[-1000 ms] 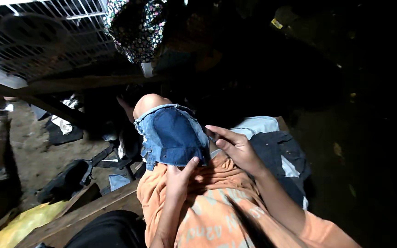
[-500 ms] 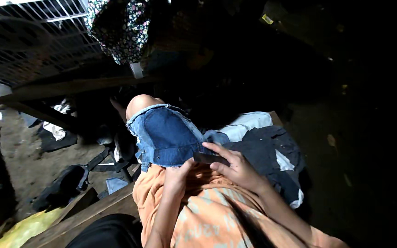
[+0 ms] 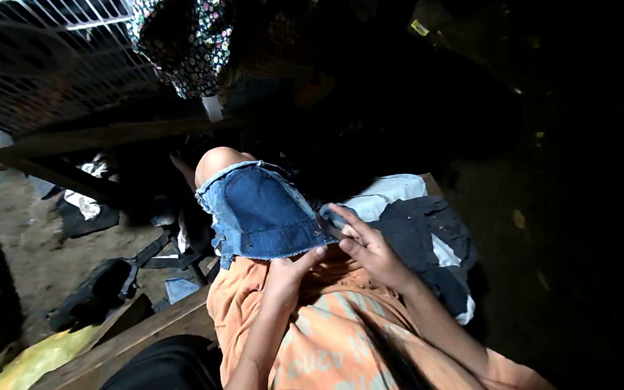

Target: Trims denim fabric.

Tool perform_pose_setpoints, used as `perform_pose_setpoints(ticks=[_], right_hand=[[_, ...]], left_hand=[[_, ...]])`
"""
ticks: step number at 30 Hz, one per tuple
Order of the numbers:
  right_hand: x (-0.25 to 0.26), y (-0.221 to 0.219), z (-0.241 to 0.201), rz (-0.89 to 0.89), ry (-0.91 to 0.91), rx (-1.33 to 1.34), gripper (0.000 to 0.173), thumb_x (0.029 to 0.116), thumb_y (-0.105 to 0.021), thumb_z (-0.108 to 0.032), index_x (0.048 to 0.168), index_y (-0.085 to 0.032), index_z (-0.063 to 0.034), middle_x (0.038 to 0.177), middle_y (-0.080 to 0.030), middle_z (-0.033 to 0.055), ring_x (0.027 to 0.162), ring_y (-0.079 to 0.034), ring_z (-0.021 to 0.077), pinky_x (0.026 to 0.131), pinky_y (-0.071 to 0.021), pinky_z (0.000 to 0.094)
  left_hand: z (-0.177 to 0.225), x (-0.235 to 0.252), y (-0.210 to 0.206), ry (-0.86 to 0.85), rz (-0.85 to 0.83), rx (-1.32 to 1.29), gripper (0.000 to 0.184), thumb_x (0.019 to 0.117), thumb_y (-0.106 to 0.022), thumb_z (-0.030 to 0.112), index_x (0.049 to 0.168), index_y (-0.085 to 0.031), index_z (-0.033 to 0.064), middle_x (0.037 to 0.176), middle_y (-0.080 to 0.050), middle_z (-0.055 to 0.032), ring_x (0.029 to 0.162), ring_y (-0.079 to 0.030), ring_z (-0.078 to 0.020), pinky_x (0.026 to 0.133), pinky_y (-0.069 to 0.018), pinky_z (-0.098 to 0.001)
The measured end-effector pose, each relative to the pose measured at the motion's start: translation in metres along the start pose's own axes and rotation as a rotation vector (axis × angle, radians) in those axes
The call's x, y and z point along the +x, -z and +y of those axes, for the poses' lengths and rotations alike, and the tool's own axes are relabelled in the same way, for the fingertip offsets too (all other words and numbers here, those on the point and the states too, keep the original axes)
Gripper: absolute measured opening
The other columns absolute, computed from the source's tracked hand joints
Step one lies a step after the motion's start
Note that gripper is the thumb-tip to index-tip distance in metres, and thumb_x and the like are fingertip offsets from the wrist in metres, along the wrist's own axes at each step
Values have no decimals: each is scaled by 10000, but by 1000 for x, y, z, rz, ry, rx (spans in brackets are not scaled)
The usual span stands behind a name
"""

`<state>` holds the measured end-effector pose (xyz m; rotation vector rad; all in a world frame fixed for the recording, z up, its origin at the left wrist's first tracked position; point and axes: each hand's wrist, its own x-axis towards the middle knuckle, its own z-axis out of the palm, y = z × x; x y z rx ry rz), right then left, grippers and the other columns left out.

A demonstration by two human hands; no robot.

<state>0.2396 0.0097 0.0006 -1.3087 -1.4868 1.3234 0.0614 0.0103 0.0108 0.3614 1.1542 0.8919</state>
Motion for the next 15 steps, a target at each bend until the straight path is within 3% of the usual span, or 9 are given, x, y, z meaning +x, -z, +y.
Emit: perform_pose_setpoints(ticks=[2,6,11,13,15], right_hand=[[-3,1,0,-37,-20,-6,664,1032,-542,-364,1504,-395,80,736,-459,-102,634,-413,-71,615,-395,116],[-8,4,2,-66,-45,-24,663,1025,-551,-366,1501,-395,68,745,-496,-82,643,-441,-58,632,-420,134],[-17,7,4,-61,-47,-75,583,1029,-550,-369,1456,-490,23,758,-548,-37,644,-472,-40,633,-450,151],[-19,6,5,-48,-34,-71,550,1031,-555,-351,1439,-516,16,838,-618,-4,691,-517,-42,673,-476,150],[-19,5,7,-45,-3,-61,529,1034,-553,-329,1423,-531,28,1098,-701,66,853,-609,-47,791,-520,152]], left_hand=[[0,2,-2,9,-26,31,251,872,-670,-69,1107,-606,-6,875,-722,-17,768,-697,-83,731,-598,-251],[-3,7,-7,-18,12,73,208,913,-669,-21,1106,-594,-13,846,-717,-20,737,-694,-75,688,-595,-241],[-10,9,-10,-133,28,3,238,885,-659,-79,1108,-599,-25,922,-729,-26,875,-713,-87,846,-604,-277],[-11,9,-10,-144,23,-12,257,878,-670,-76,1119,-598,-22,943,-734,-26,898,-716,-90,867,-604,-287],[-11,8,-10,-142,17,-25,247,888,-662,-71,1122,-592,-27,944,-736,-31,895,-722,-100,869,-609,-293]])
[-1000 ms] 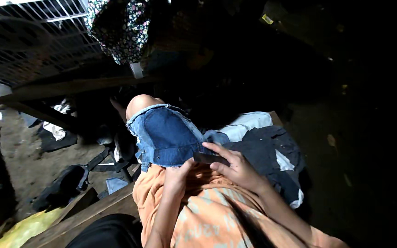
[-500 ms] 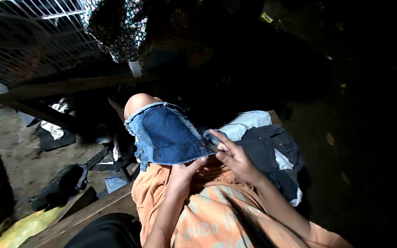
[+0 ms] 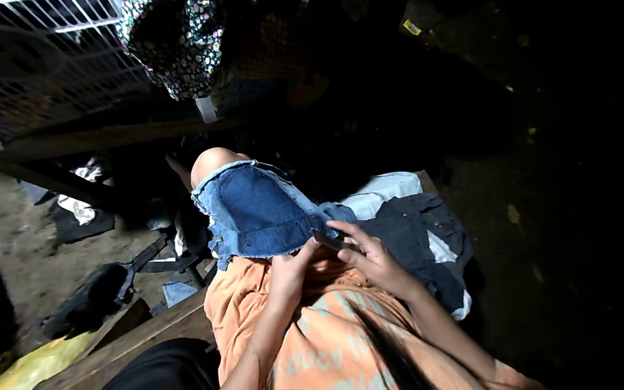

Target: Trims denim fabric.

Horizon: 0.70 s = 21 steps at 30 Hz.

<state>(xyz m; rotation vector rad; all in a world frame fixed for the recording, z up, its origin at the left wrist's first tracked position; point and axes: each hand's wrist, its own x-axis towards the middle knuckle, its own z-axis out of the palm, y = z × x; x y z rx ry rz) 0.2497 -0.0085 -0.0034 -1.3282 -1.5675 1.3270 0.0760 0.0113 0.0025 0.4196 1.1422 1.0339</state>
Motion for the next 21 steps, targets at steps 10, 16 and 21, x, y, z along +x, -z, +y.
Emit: perform_pose_setpoints(ticks=[10,16,21], right_hand=[[3,-10,17,281,150,-246,406,1030,-556,-326,1256,-719,-31,958,-711,102,845,-638,61,814,-518,188],[6,1,16,348,106,-58,404,1038,-548,-220,1289,-649,79,1265,-691,128,1141,-636,29,1006,-491,191],[3,0,-3,165,7,126,508,1017,-570,-247,1394,-532,92,1085,-677,-6,889,-572,-92,814,-493,119]], left_hand=[[0,1,-2,22,5,14,259,928,-629,-60,1175,-556,-31,975,-720,-29,906,-707,-84,863,-593,-270],[0,1,0,35,22,13,215,944,-587,-71,1152,-544,-35,909,-719,-34,820,-710,-90,798,-602,-261],[0,1,2,44,-1,3,139,981,-516,8,1114,-554,-14,861,-725,-24,798,-712,-98,783,-599,-272]])
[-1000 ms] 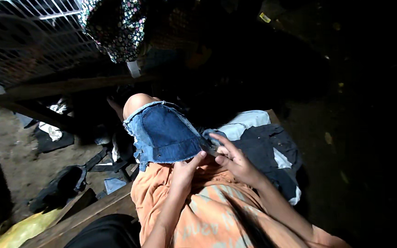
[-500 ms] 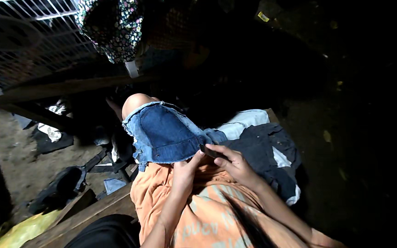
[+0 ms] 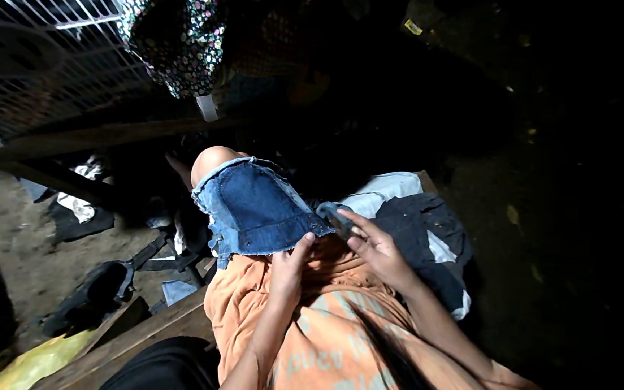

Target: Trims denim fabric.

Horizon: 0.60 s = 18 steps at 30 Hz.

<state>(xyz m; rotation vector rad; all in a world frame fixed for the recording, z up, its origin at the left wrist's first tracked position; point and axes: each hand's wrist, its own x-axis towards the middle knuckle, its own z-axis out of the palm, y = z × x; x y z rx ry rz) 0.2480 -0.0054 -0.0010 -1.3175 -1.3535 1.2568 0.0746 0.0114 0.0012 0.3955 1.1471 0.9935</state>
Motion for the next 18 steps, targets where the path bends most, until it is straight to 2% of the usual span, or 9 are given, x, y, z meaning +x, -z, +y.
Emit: perform_pose_setpoints(ticks=[1,2,3,5,7,10,14,16,18], right_hand=[[-1,-3,-2,-25,-16,-35,547,1007,-577,-272,1421,-512,79,930,-626,-38,761,-507,-84,720,-457,123],[-2,-5,-3,-51,-16,-71,568,1009,-582,-302,1434,-506,66,902,-624,-27,729,-500,-68,702,-458,133],[-3,-6,-3,-65,-1,-108,562,1013,-582,-313,1429,-520,59,977,-663,13,766,-534,-57,735,-478,139],[-5,-10,-3,-74,61,-207,520,1030,-560,-319,1407,-563,40,1255,-689,103,1002,-633,-12,911,-501,165],[-5,-13,-2,-58,117,-320,465,1032,-557,-285,1381,-604,19,1334,-668,135,1170,-653,96,1028,-490,238],[-7,-16,2,0,129,-463,412,1026,-567,-294,1352,-659,-60,1207,-724,122,1037,-701,148,918,-549,284],[-5,-18,8,166,141,-519,333,997,-584,-216,1255,-730,-62,919,-709,105,776,-643,122,743,-537,232],[-2,-8,12,214,105,-507,338,1017,-569,-219,1273,-717,-55,1010,-730,111,860,-675,124,795,-554,272],[0,0,12,172,85,-370,373,1042,-540,-234,1307,-678,-11,1212,-718,102,1091,-669,76,976,-525,250]], left_hand=[[1,0,0,9,-1,-8,130,999,-500,7,1115,-553,-19,861,-724,-37,792,-712,-108,781,-603,-282],[1,0,0,12,-5,-14,128,1008,-494,0,1119,-553,-25,866,-719,-43,789,-712,-113,779,-609,-286],[1,-1,0,5,-8,-18,124,1009,-499,-7,1116,-560,-26,868,-716,-42,782,-709,-108,771,-611,-279],[1,-2,0,-13,-22,-10,125,1010,-509,-21,1121,-568,-18,883,-721,-27,792,-711,-89,778,-612,-266],[1,-2,-1,-22,-23,7,129,1014,-502,-33,1112,-581,-9,889,-725,-13,807,-713,-79,794,-611,-266],[-2,-2,0,-48,-45,11,141,1020,-492,-37,1131,-580,-27,932,-732,-30,867,-722,-96,854,-610,-288],[-4,-1,0,-33,-30,24,180,1024,-513,-18,1195,-553,-58,1008,-724,-64,940,-716,-108,899,-597,-298],[-3,-2,-1,-36,-9,45,184,1021,-521,-11,1197,-557,-52,1013,-718,-49,950,-701,-83,901,-583,-275],[-3,-2,-1,-42,-2,62,182,1019,-528,-7,1195,-557,-47,1011,-715,-39,952,-693,-66,901,-574,-257]])
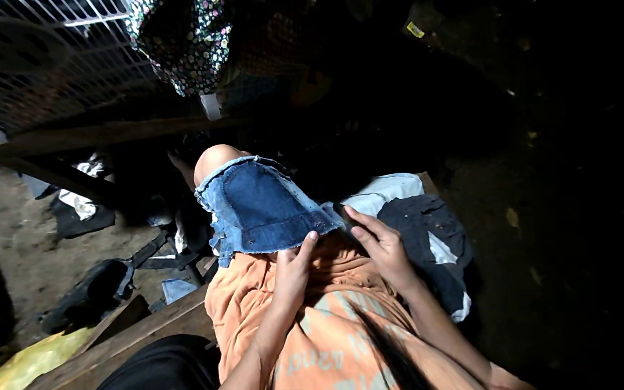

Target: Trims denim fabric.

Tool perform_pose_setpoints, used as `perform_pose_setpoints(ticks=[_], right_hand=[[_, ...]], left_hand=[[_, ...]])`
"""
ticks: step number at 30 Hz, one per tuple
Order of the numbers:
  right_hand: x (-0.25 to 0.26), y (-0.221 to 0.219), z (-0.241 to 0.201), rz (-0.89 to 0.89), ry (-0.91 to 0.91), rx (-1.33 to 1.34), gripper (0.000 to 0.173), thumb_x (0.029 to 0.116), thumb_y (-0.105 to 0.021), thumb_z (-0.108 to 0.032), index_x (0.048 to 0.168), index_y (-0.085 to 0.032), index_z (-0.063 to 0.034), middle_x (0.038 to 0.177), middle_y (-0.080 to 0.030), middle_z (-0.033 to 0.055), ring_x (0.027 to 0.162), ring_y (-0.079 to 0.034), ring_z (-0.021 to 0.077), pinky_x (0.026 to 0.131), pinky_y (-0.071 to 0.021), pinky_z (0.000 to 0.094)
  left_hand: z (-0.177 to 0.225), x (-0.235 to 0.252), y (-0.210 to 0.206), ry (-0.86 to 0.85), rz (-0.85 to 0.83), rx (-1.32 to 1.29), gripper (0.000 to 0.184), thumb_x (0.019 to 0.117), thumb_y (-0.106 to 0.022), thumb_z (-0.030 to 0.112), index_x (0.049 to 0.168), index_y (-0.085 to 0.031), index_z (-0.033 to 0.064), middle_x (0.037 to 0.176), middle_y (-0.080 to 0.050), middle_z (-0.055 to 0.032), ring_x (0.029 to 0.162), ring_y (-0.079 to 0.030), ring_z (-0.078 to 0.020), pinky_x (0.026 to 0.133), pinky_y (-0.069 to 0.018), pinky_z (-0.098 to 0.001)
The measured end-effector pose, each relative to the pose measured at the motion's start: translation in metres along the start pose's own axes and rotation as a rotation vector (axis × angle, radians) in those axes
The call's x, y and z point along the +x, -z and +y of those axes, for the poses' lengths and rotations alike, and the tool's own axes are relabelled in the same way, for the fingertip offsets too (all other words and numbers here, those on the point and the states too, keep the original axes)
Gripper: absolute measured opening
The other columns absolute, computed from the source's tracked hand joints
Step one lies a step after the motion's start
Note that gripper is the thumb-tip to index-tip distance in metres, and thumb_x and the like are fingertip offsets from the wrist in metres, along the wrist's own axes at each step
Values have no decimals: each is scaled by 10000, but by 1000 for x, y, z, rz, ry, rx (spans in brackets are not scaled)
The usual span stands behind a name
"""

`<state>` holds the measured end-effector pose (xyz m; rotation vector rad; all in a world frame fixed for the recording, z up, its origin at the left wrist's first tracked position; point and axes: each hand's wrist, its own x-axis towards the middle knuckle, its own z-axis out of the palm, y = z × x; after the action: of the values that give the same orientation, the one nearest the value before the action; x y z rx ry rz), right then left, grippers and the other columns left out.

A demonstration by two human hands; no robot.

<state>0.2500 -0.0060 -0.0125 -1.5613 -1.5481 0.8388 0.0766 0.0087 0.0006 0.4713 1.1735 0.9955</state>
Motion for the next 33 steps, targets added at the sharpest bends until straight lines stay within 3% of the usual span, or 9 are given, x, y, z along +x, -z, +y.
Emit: perform_pose_setpoints(ticks=[5,9,13,15,18,23,28,31,33], right_hand=[[-3,-7,-17,-196,28,154,459,1038,-542,-239,1381,-584,63,1369,-642,148,1231,-619,82,1061,-472,233],[-6,-17,-11,-60,38,-90,384,1024,-549,-258,1316,-692,-53,973,-712,108,828,-648,117,782,-535,242],[-1,-3,-8,-62,-83,252,403,1055,-474,-151,1353,-590,94,1358,-643,140,1098,-615,-27,953,-473,149],[1,3,-12,-106,-116,348,417,1049,-448,-132,1375,-551,107,1229,-671,37,819,-498,-123,731,-420,83],[1,7,-17,-248,-144,340,473,1056,-456,-194,1443,-490,75,958,-631,-54,708,-455,-109,663,-410,97],[-4,-3,-13,-240,-73,122,426,1056,-483,-187,1395,-581,51,1374,-639,160,1236,-620,91,1075,-450,234],[-8,-19,-7,-8,38,-334,392,1032,-514,-325,1309,-716,-134,801,-647,72,622,-587,159,556,-493,314],[-3,-25,0,50,72,-410,394,1031,-507,-333,1293,-728,-137,806,-652,101,619,-605,198,536,-497,352],[1,-20,7,27,-32,-216,397,1041,-499,-247,1322,-683,-35,1038,-727,143,805,-676,152,709,-553,338]], left_hand=[[-1,1,0,-5,-31,-2,166,1027,-514,-2,1171,-571,-60,963,-726,-52,891,-714,-93,860,-603,-284],[0,-1,0,8,-24,-9,175,1034,-504,-5,1189,-560,-62,993,-720,-54,926,-709,-87,888,-593,-278],[-1,-1,0,-1,-3,-14,214,1033,-506,9,1231,-530,-69,1052,-701,-53,978,-690,-73,919,-575,-272],[-1,-1,-1,-1,1,-14,200,1031,-507,7,1216,-538,-63,1034,-703,-43,959,-692,-69,905,-581,-271],[-1,-1,-1,3,-11,-11,190,1033,-506,9,1206,-541,-60,1018,-710,-42,943,-699,-72,897,-584,-270],[0,0,-1,23,-27,-21,151,1038,-495,-1,1159,-573,-48,972,-729,-38,924,-709,-76,888,-585,-268],[-3,3,-3,24,-24,-15,169,1042,-500,2,1165,-585,-74,994,-730,-79,941,-716,-105,907,-591,-290],[-5,7,-6,11,-17,25,170,1044,-514,21,1153,-596,-80,980,-725,-83,915,-716,-101,870,-602,-284],[-5,7,-7,-11,-14,77,172,1042,-531,44,1149,-603,-69,973,-716,-52,912,-692,-53,866,-576,-247]])
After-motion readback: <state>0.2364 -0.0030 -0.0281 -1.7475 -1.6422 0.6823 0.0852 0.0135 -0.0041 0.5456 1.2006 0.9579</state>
